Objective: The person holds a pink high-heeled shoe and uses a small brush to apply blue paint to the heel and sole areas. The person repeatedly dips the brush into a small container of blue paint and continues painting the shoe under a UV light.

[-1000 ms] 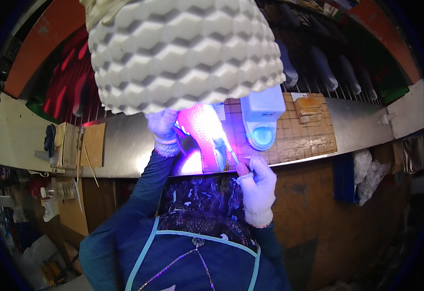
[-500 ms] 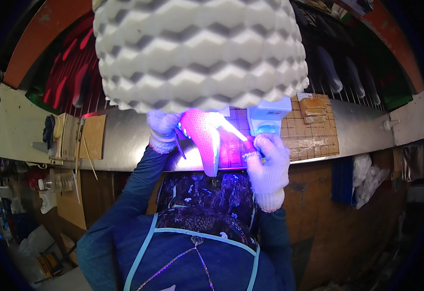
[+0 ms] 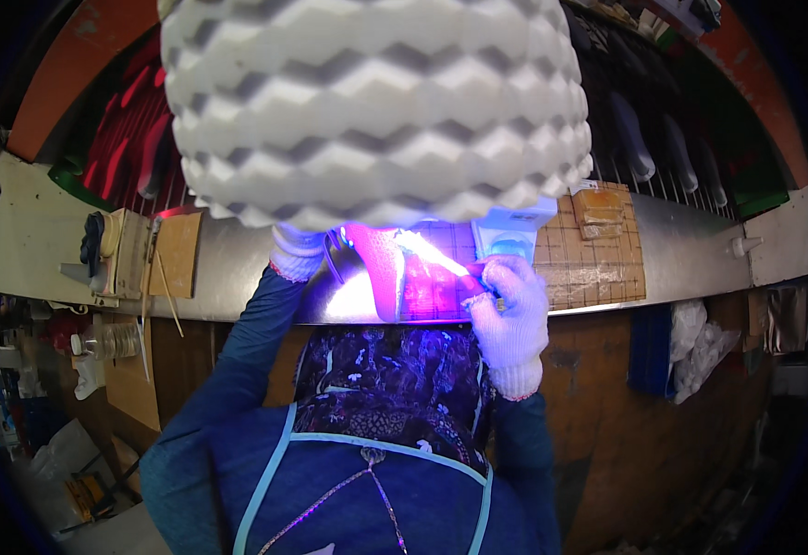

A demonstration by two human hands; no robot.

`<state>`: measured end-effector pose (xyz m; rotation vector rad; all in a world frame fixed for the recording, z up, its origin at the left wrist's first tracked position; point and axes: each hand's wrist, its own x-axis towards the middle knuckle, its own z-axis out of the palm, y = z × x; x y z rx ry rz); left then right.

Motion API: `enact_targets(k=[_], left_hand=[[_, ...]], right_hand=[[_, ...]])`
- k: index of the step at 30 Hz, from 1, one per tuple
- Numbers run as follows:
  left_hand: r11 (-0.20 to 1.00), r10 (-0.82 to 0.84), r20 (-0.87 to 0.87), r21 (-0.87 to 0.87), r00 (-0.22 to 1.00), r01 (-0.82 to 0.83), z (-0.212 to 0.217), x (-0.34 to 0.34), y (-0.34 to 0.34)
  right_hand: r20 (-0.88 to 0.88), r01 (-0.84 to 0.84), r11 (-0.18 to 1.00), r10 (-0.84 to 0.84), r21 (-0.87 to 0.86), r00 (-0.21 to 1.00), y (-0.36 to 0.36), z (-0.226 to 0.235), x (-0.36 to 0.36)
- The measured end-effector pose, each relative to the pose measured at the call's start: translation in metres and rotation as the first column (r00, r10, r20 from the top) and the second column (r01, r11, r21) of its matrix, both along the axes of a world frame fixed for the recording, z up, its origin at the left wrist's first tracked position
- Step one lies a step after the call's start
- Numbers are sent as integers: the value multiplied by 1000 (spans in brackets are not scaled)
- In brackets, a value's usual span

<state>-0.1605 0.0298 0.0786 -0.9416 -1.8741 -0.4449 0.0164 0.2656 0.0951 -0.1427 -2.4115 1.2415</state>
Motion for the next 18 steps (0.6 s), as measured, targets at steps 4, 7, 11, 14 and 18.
enact_targets(k=[4,7,11,14,18], left_hand=[[999,31,4,34,1000,-31,-10,-7,-2],[996,68,-26,51,997,-67,-18,-15,-3],[995,97,19,33,995,-98,-17,-15,-5],[997,77,36,29,996,-78,-5,-9,-3],[995,98,141,-20,985,-96,12,5,2]], right_hand=[[97,-6,989,20,-146,995,-3,-10,14],[182,33,848,76,-530,980,-8,-10,28],[211,86,817,45,-571,976,-16,-14,38],[176,93,871,-8,-483,984,-22,-17,37],[136,95,919,-45,-384,990,-25,-14,31]])
